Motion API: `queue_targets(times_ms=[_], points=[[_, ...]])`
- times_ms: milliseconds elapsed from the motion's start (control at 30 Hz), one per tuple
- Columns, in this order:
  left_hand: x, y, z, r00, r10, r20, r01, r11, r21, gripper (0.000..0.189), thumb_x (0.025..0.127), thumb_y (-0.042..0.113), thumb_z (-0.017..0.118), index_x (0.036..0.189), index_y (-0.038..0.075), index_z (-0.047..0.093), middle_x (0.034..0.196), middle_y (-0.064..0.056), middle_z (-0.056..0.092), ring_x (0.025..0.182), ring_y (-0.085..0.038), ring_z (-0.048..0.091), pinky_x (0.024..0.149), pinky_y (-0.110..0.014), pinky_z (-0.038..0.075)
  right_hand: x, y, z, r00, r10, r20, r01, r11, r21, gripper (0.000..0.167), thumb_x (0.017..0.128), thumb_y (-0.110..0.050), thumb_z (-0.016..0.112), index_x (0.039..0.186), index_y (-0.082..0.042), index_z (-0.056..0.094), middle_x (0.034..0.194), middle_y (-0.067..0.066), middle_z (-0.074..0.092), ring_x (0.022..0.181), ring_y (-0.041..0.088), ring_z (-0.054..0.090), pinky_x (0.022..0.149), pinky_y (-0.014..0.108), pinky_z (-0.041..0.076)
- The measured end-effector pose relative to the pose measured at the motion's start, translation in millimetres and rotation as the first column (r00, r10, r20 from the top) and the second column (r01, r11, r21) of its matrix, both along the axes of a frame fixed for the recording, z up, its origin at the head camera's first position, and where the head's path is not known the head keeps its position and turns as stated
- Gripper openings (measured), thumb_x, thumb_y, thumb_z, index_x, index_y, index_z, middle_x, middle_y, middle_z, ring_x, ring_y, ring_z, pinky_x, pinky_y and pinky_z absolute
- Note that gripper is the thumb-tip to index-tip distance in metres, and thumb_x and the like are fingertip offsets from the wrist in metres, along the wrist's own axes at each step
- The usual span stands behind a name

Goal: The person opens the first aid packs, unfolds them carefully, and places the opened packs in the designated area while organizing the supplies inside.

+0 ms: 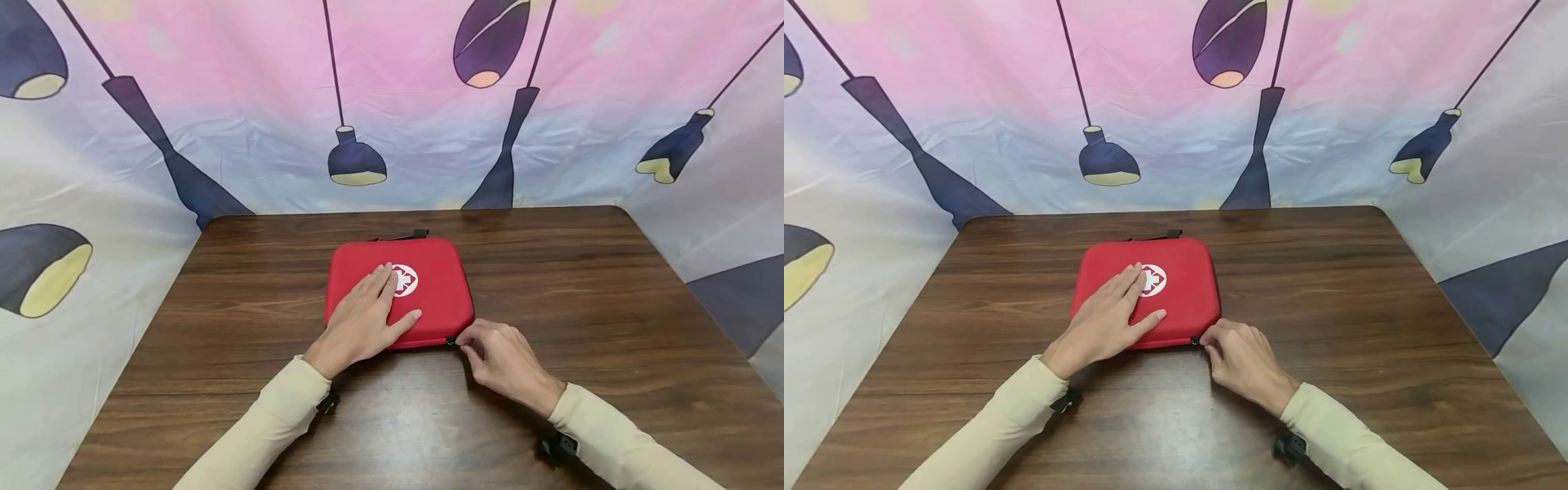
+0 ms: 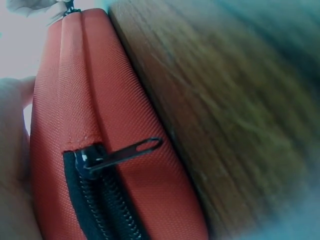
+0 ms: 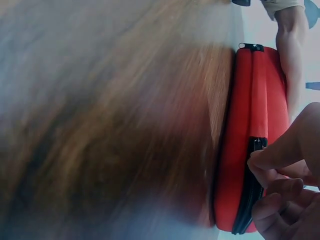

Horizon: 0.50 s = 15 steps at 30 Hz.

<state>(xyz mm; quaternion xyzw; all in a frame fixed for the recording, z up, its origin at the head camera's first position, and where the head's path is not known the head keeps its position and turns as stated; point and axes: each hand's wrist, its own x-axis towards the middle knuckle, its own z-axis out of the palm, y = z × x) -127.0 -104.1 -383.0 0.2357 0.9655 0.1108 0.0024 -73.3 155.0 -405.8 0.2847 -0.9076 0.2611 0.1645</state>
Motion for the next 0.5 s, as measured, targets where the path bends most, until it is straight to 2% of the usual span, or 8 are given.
queue_targets(times_ms=[333, 500], points=[[4.1, -3.6, 6.0, 1.000, -0.016, 0.025, 0.015, 0.999, 0.032, 0.085, 0.098, 0.062, 0.049, 0.157, 0.004, 0.034, 0.165, -0.013, 0.026, 0.152, -0.030, 0.023, 0.123, -0.042, 0.021, -6.0, 10.9, 4.1, 0.997, -0.002, -0.077, 0.008, 0.997, 0.081, 0.023, 0.071, 0.008, 0.076, 0.081, -0.012, 0.073, 0.078, -0.009, 0.066, 0.061, 0.005, 0.058, 0.052, 0.028, 0.050], [8.4, -7.0, 9.0, 0.999, -0.033, 0.027, 0.032, 0.999, 0.032, 0.082, 0.098, 0.060, 0.051, 0.157, 0.004, 0.037, 0.165, -0.013, 0.027, 0.152, -0.029, 0.025, 0.122, -0.043, 0.024, -15.2, 22.1, 6.0, 0.996, -0.052, -0.073, 0.058, 0.994, 0.095, 0.021, 0.071, 0.009, 0.073, 0.080, -0.010, 0.073, 0.078, -0.006, 0.066, 0.058, 0.005, 0.054, 0.049, 0.027, 0.046]])
